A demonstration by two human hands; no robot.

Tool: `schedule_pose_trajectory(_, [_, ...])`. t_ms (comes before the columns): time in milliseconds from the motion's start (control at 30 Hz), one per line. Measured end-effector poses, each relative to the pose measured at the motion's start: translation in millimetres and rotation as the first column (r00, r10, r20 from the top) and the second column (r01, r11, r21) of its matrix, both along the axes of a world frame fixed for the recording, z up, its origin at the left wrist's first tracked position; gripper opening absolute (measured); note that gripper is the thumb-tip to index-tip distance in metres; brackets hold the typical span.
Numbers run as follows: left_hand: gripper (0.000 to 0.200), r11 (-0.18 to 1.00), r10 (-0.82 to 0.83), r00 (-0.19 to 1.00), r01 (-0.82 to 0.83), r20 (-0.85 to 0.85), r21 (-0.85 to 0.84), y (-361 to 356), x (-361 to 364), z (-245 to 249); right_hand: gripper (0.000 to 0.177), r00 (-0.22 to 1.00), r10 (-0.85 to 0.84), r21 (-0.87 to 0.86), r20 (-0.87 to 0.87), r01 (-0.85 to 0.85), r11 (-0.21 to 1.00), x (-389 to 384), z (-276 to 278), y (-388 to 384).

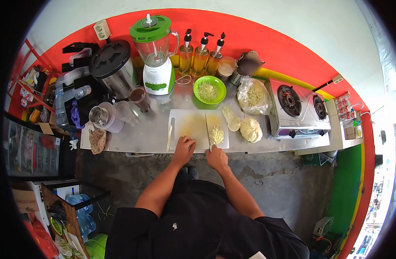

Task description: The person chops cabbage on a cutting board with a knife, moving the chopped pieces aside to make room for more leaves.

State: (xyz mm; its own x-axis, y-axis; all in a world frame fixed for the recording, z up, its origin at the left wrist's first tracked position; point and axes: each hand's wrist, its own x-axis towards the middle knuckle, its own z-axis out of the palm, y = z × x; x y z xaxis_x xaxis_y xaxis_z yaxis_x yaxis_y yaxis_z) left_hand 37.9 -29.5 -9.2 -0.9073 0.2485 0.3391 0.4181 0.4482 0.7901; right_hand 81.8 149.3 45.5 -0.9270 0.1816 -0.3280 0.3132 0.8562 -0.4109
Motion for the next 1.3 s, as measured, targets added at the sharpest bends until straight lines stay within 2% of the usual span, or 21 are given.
schedule_pose_trajectory(33, [0.009,1.0,0.0,1.0,0.0,0.001,0.004,-0.9,1.2,1.3,0.04,1.0,-0.002,0.015,-0.004,0.002,1.0,0.0,4.6,-3.0])
schedule_pose_trajectory(100, [0.015,0.987,-0.006,0.989,-0.018,-0.148,-0.157,-4.7,3.3,6.3,0.039,1.0,-0.001,0.028,-0.028,0.002,1.0,0.9,13.5,-10.5])
schedule_pose_trajectory(200, [0.017,0.969,-0.021,0.983,-0.026,-0.185,-0.247,-10.5,5.0,11.6,0.037,0.999,0.013,0.022,-0.031,-0.012,1.0,2.0,20.8,-20.7])
schedule_pose_trajectory(433, [0.013,0.962,-0.134,0.972,0.081,-0.192,-0.261,-16.7,-9.8,0.5,0.034,0.994,0.105,0.003,-0.001,-0.105,0.994,1.5,3.1,-48.2])
schedule_pose_trajectory(633, [0.012,0.955,-0.099,0.974,0.035,-0.205,-0.296,-15.0,-7.8,-0.8,0.029,0.992,0.095,0.039,0.079,-0.099,0.994,7.0,9.2,-61.4])
schedule_pose_trajectory(867, [0.013,0.949,-0.041,0.964,-0.045,-0.264,-0.313,-11.4,-8.2,-7.7,0.031,0.996,0.056,0.041,0.07,-0.059,0.997,-1.7,-11.2,-68.0])
schedule_pose_trajectory(1033, [0.011,0.953,-0.044,0.959,-0.043,-0.279,-0.299,-10.3,-9.3,-7.7,0.031,0.993,0.08,0.041,0.086,-0.083,0.996,3.8,2.7,-70.6])
schedule_pose_trajectory(1167, [0.009,0.958,-0.039,0.975,-0.026,-0.22,-0.284,-11.9,-10.1,-10.6,0.032,0.994,0.075,0.028,0.075,-0.078,0.997,-0.1,-11.4,-69.8])
schedule_pose_trajectory(1300, [0.009,0.965,-0.038,0.984,-0.008,-0.172,-0.261,-12.8,-9.4,-6.2,0.03,0.995,0.09,0.028,0.042,-0.091,0.995,-7.8,-2.2,-66.6])
